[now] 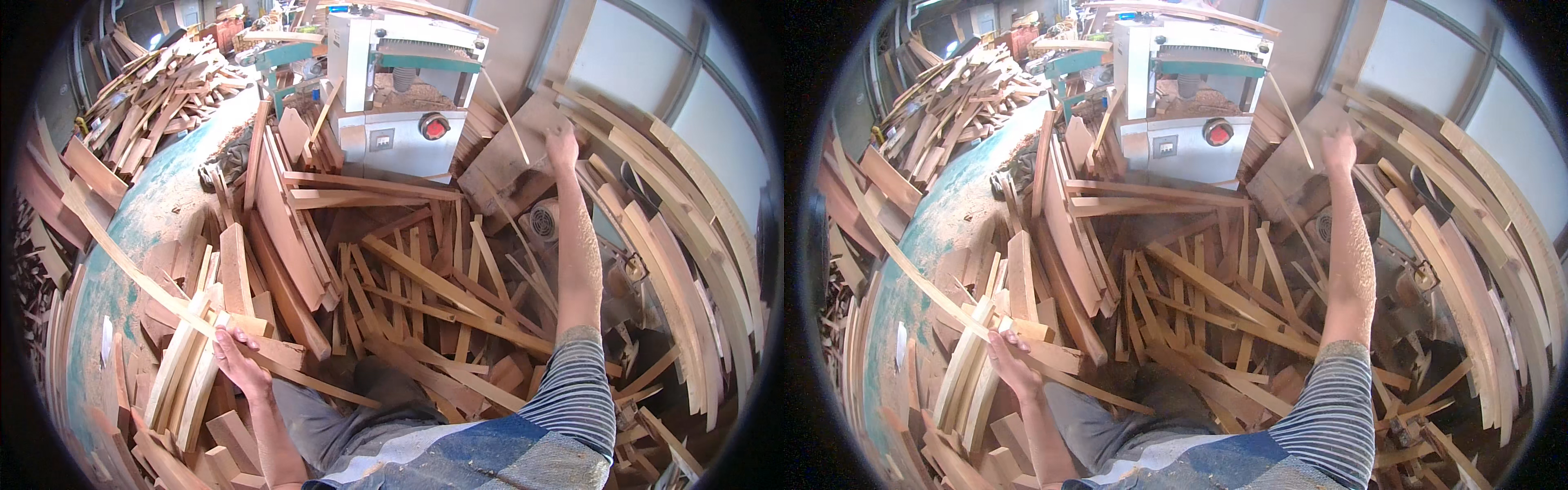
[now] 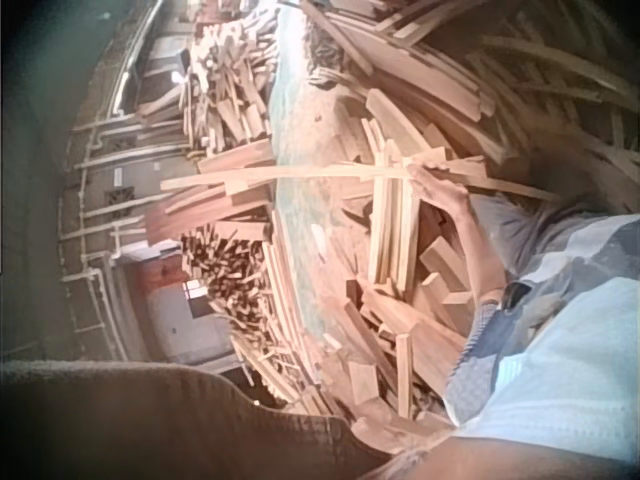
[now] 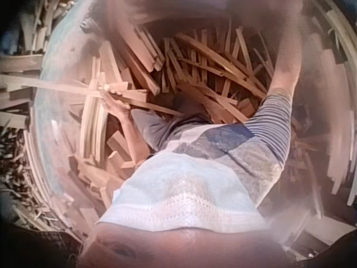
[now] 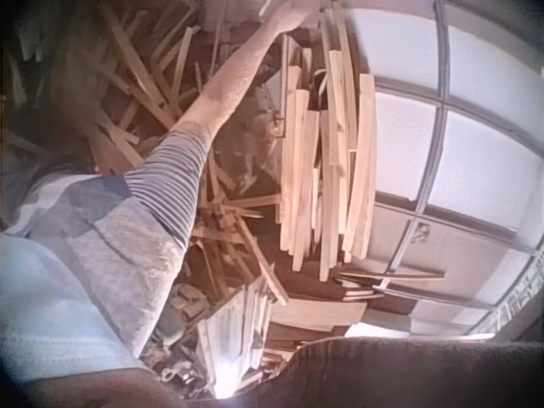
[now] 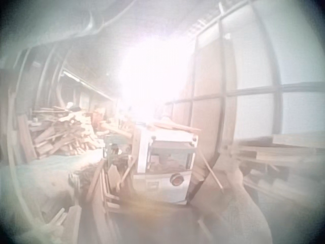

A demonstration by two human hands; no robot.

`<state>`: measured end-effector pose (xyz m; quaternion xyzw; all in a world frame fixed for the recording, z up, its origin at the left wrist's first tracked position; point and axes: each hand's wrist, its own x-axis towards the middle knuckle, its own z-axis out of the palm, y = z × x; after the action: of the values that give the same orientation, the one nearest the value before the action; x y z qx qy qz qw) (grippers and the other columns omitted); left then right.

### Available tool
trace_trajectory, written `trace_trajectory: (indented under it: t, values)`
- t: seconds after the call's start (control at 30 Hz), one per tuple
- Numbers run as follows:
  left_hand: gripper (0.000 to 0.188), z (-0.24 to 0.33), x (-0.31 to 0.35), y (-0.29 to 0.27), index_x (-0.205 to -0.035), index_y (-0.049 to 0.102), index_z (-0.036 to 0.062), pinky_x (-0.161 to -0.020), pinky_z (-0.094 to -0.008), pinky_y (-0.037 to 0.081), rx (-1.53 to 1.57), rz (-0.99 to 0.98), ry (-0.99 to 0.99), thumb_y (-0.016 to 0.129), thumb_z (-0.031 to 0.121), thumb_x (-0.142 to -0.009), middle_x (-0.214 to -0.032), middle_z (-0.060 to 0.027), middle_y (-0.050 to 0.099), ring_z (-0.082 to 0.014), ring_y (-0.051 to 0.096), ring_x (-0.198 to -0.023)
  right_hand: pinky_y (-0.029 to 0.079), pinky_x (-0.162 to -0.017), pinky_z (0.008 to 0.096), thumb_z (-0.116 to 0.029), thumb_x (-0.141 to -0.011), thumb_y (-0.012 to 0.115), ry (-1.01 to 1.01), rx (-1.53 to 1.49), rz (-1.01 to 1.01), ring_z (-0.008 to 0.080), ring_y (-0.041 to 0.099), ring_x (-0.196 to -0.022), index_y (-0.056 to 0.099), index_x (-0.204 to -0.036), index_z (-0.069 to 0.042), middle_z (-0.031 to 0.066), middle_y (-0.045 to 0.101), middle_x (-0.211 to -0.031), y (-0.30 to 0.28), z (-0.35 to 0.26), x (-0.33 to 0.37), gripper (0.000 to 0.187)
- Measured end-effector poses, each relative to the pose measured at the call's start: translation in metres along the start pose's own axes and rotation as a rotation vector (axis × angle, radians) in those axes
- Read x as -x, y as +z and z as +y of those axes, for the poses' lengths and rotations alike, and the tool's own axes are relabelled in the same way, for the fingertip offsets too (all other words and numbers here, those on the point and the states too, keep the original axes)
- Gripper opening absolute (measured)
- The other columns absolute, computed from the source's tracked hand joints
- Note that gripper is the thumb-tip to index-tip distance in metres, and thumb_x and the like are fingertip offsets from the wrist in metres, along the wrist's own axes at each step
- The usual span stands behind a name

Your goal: The person sorts through a pile of wood strips by hand, picking them up one at a time and placing them into a separate organized stack.

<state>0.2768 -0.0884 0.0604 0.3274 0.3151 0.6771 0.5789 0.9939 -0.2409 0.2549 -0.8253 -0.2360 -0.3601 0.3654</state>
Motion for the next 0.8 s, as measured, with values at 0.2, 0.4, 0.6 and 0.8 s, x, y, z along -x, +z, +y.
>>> trace_trajectory:
  t: [0.2, 0.4, 0.6, 0.8]
  values:
    - [0.023, -0.021, 0.015, -0.025, -0.104, 0.056, 0.0116, -0.057, -0.0230, 0.043, 0.012, 0.065, -0.086, 0.059, 0.034, -0.108, -0.081, 0.0012, 0.055, -0.0084, 0.051, -0.066, 0.055, -0.089, 0.0406, -0.019, -0.090, 0.071, -0.064, -0.311, -0.294, 0.0274, 0.072, -0.098, 0.070, -0.114, -0.003, 0.0163, 0.075, -0.106, -0.015, -0.051, 0.205, 0.029]
    - [0.026, -0.007, 0.012, -0.057, -0.096, 0.049, 0.0115, -0.059, -0.0266, 0.042, -0.116, 0.098, -0.063, 0.059, 0.032, -0.108, -0.080, -0.0003, 0.053, -0.0113, 0.049, -0.065, 0.053, -0.078, 0.0332, -0.017, -0.090, 0.072, 0.370, -0.108, -0.818, 0.0191, 0.068, -0.087, 0.070, -0.128, 0.000, 0.0106, 0.074, -0.101, -0.041, 0.111, 0.465, 0.042]
    - [0.025, 0.023, 0.011, -0.091, -0.096, 0.050, 0.0086, -0.062, -0.0291, 0.042, -0.277, 0.204, 0.029, 0.058, 0.029, -0.109, -0.085, -0.0027, 0.053, -0.0144, 0.050, -0.069, 0.054, -0.093, 0.0475, -0.013, -0.086, 0.071, 0.301, 0.314, -0.814, 0.0398, 0.068, -0.106, 0.069, -0.127, 0.000, 0.0235, 0.071, -0.115, -0.129, 0.131, 0.507, 0.043]
    - [0.025, 0.006, 0.005, -0.083, -0.099, 0.053, 0.0035, -0.066, -0.0304, 0.049, -0.296, 0.195, 0.054, 0.056, 0.026, -0.110, -0.086, -0.0050, 0.053, -0.0149, 0.053, -0.072, 0.051, -0.101, 0.0483, -0.015, -0.087, 0.071, 0.116, 0.566, -0.921, 0.0426, 0.058, -0.123, 0.061, -0.136, -0.002, 0.0236, 0.060, -0.134, -0.135, 0.161, 0.489, 0.052]
